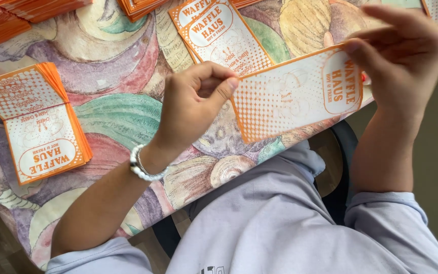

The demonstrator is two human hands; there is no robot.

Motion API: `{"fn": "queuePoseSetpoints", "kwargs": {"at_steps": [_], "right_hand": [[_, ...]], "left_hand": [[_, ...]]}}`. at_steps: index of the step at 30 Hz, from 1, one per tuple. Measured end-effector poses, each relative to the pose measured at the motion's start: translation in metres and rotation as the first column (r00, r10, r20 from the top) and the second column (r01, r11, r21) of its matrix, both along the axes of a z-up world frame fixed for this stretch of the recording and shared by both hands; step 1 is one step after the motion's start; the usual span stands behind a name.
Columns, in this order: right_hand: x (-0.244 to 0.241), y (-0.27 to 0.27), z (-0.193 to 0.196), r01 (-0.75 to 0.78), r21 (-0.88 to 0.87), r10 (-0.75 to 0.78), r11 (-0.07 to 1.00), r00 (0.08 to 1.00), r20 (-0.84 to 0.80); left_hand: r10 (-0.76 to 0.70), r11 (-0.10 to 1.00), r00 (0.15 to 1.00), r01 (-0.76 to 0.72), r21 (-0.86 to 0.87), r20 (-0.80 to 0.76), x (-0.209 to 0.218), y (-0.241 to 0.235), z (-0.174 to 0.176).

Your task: Applying glue to paper bag templates and folding them into finished bags.

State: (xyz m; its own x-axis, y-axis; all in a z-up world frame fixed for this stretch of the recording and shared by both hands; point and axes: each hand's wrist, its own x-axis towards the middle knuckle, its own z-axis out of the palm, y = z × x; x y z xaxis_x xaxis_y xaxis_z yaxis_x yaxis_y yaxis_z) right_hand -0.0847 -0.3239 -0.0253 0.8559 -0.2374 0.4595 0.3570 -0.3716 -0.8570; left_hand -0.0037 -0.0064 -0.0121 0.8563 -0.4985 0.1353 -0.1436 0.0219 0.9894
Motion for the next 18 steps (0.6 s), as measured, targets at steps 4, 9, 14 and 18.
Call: {"fn": "queuePoseSetpoints", "kwargs": {"at_steps": [4,9,14,18], "right_hand": [[0.008,-0.001,-0.008,-0.143,-0.261,0.073,0.955,0.962,-0.262],[0.014,-0.005,-0.023,-0.261,-0.573,0.112,0.777,0.953,-0.282],[-0.002,0.033,-0.03,-0.155,-0.845,0.149,0.512,0.985,-0.09],[-0.003,0.063,-0.035,-0.202,-0.905,0.189,0.375,0.972,-0.138]], "left_hand": [[-0.194,0.898,0.686,-0.163,0.409,0.701,-0.019,-0.01,-0.026],[-0.598,0.621,0.544,-0.149,0.769,0.589,-0.059,-0.019,-0.074],[-0.677,0.511,0.505,-0.201,0.836,0.535,-0.062,-0.018,-0.068],[-0.694,0.491,0.48,-0.231,0.84,0.537,-0.059,-0.017,-0.064]]}}
